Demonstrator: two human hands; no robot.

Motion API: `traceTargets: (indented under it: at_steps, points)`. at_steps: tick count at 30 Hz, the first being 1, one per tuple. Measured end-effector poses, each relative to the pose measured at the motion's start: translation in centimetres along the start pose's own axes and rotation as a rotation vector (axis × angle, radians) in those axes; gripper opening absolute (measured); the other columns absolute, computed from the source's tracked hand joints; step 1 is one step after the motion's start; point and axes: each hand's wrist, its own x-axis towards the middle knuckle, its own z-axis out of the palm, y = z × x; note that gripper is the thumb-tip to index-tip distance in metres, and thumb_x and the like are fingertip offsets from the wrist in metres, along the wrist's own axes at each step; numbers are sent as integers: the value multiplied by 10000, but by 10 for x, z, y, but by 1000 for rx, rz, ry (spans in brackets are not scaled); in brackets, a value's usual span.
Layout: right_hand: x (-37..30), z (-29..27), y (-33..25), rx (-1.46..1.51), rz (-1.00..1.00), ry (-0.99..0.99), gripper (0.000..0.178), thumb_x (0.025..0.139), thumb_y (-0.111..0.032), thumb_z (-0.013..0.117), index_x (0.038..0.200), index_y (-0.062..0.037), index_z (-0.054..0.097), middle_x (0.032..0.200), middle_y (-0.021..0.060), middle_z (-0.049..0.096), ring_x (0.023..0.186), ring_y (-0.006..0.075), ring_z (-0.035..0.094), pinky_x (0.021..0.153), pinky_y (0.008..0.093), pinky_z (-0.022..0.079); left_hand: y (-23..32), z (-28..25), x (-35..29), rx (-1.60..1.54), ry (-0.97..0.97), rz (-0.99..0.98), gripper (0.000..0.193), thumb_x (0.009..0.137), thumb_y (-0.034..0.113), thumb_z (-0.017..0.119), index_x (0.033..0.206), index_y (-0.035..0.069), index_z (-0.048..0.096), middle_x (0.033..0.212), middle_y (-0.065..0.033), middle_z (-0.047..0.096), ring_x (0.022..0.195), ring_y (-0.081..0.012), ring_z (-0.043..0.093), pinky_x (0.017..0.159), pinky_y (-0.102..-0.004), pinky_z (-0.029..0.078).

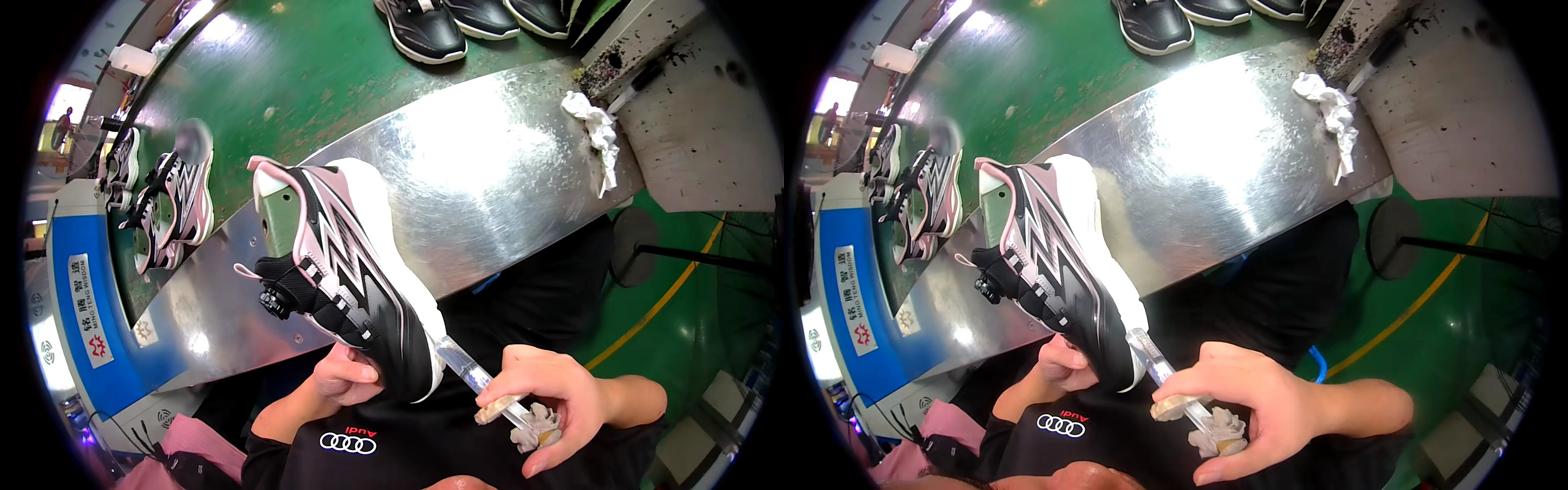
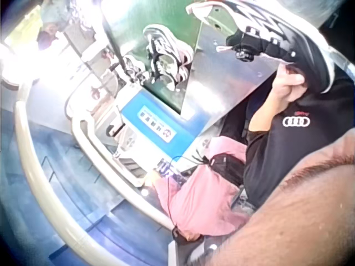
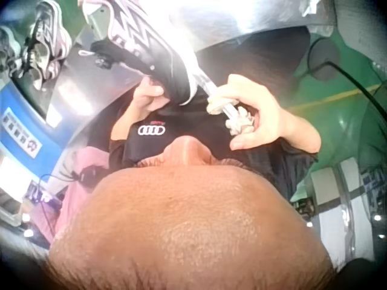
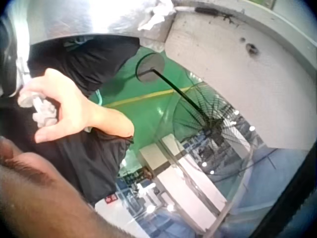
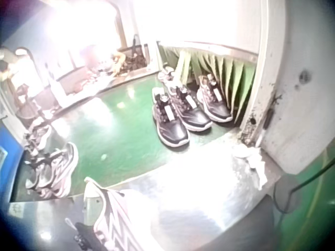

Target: The person picks up shoes from a conveyor belt, applies adhesive along the sole seams using a syringe, and places the shoes back onto the conveyor belt.

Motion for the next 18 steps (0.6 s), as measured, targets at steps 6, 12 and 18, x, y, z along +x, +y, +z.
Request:
traceTargets:
  at_steps: [6, 12, 18]
  points:
    - [-17, -1, -29, -178, -23, 19, 681, 618, -457, 797, 1075, 8, 602, 924, 59, 667, 676, 168, 459, 624, 284, 340, -6, -3, 31, -10, -36, -154, 542, 755, -92, 525, 1283, 10, 456, 1275, -157, 515, 1213, -301, 469, 1038, -458, 351]
    - [-33, 0, -38, -334, -86, 68, 676, 611, -452, 803, 1065, 6, 604, 914, 57, 667, 670, 163, 461, 614, 284, 328, -6, 2, 67, 89, -169, -138, 570, 779, -88, 559, 1312, 75, 442, 1292, -121, 506, 1218, -268, 468, 1030, -439, 370]
    - [-43, 1, -37, -441, -110, 138, 674, 602, -444, 824, 1079, -20, 607, 899, 44, 680, 639, 125, 481, 575, 263, 293, -6, 25, 91, 66, -98, -103, 696, 765, -131, 591, 1348, 196, 396, 1309, -55, 490, 1239, -246, 454, 1015, -428, 410]
